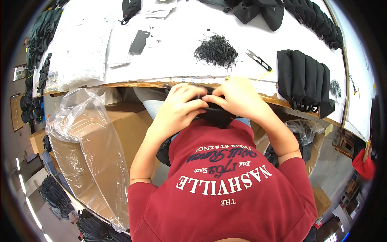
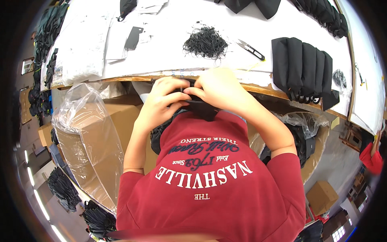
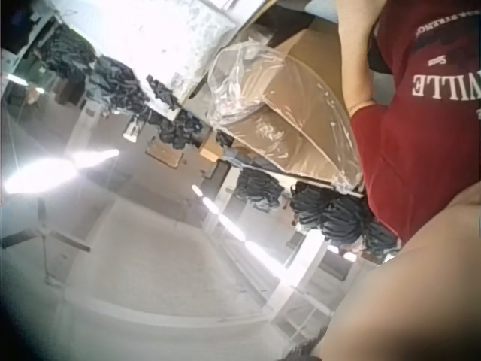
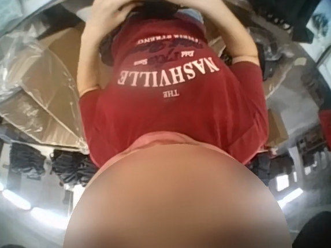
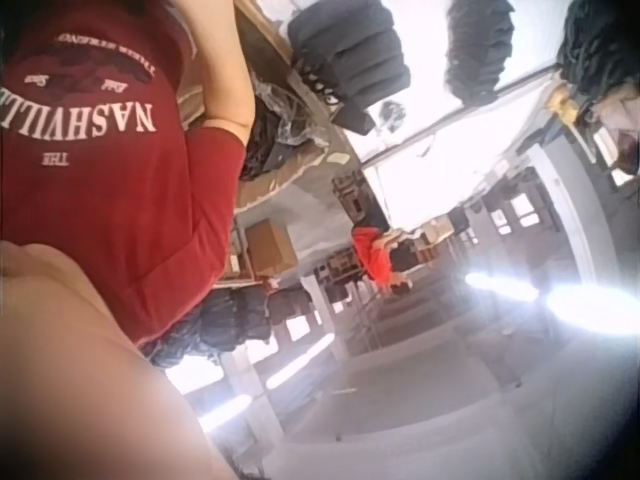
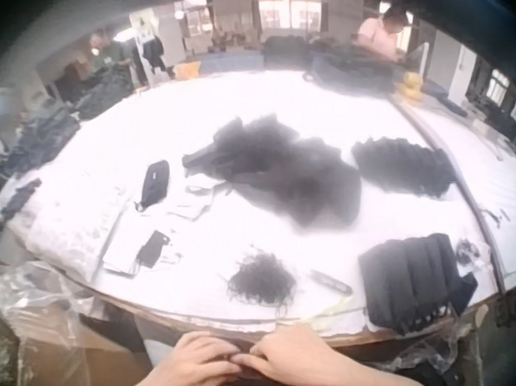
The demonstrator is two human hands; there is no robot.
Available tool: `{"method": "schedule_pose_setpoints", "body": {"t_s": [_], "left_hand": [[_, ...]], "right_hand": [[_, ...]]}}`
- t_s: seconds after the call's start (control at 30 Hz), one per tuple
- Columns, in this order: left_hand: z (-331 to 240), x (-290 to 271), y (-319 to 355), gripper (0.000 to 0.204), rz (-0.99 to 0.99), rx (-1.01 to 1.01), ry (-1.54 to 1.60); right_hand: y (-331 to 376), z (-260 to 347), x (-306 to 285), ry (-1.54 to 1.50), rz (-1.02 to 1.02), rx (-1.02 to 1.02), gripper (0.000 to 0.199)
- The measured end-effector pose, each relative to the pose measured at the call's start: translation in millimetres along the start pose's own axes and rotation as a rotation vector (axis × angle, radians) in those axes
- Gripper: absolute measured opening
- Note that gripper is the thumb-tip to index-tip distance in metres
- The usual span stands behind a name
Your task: The recorder is inspecting and trimming small black fabric pouches or cases, possibly for electronics or eyewear, removing excess threads and checking tags.
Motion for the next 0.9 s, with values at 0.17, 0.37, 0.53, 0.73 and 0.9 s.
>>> {"method": "schedule_pose_setpoints", "body": {"t_s": [0.17,0.37,0.53,0.73,0.9], "left_hand": [[21,6,-7,0.017,0.31,-0.223,0.148],[129,19,-64,0.028,-0.143,-0.515,0.388],[173,40,-82,0.037,-0.206,-0.478,-0.158],[191,41,-76,0.032,-0.195,-0.591,0.281],[190,28,-60,0.03,-0.372,-0.572,0.44]], "right_hand": [[20,-9,-10,-0.389,0.116,0.054,0.031],[34,-33,3,-0.289,0.166,0.157,0.036],[40,-23,1,-0.302,0.162,0.158,0.033],[42,-14,-1,-0.267,0.112,0.111,0.025],[37,-12,-8,-0.198,-0.008,0.001,0.016]]}}
Point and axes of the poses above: each hand's wrist, its own y-axis away from the middle knuckle, its own x-axis out of the palm, z = x × y, the point moved 5 cm from there along -y, towards the middle knuckle, and after that the axes turned 5 degrees about -y, right-handed, at the moved point
